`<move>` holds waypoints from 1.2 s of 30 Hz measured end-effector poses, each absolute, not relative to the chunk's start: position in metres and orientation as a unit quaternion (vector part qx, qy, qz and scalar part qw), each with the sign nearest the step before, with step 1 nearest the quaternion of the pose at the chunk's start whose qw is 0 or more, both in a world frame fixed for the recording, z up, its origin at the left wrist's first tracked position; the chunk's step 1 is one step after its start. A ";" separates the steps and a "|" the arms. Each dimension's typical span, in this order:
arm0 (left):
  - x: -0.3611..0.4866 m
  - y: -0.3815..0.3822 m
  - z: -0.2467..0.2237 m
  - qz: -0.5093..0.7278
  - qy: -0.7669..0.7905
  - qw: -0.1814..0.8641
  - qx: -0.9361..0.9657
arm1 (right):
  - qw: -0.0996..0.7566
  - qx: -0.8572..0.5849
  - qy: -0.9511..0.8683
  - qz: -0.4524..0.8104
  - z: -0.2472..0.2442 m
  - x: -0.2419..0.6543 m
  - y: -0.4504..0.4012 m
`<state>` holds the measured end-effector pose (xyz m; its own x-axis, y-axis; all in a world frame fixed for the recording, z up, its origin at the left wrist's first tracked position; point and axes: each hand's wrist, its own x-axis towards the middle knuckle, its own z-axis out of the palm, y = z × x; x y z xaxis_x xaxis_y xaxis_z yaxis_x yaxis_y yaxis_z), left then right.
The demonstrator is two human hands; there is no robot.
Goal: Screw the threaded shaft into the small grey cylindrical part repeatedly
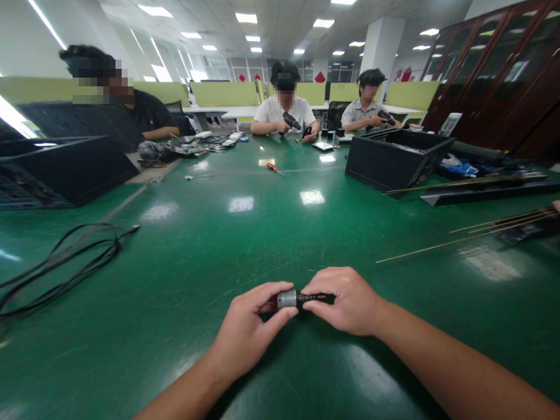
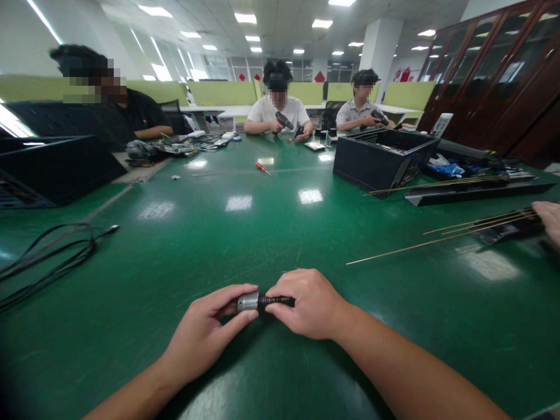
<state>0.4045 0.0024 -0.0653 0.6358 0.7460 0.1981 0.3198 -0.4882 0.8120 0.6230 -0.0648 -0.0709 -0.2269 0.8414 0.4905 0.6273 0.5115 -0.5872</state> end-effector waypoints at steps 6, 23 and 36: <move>0.407 0.002 -0.063 0.278 0.325 0.375 0.823 | 0.401 -0.477 -0.770 0.132 -0.070 0.623 -0.065; 0.406 0.002 -0.063 0.286 0.315 0.361 0.830 | 0.400 -0.480 -0.768 0.139 -0.070 0.623 -0.065; 0.405 0.003 -0.065 0.286 0.305 0.355 0.836 | 0.394 -0.486 -0.767 0.146 -0.067 0.624 -0.065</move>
<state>0.4047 0.0031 -0.0651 0.6505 0.7132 0.2612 0.3073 -0.5616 0.7682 0.6237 -0.0647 -0.0672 -0.2182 0.8596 0.4620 0.6303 0.4856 -0.6057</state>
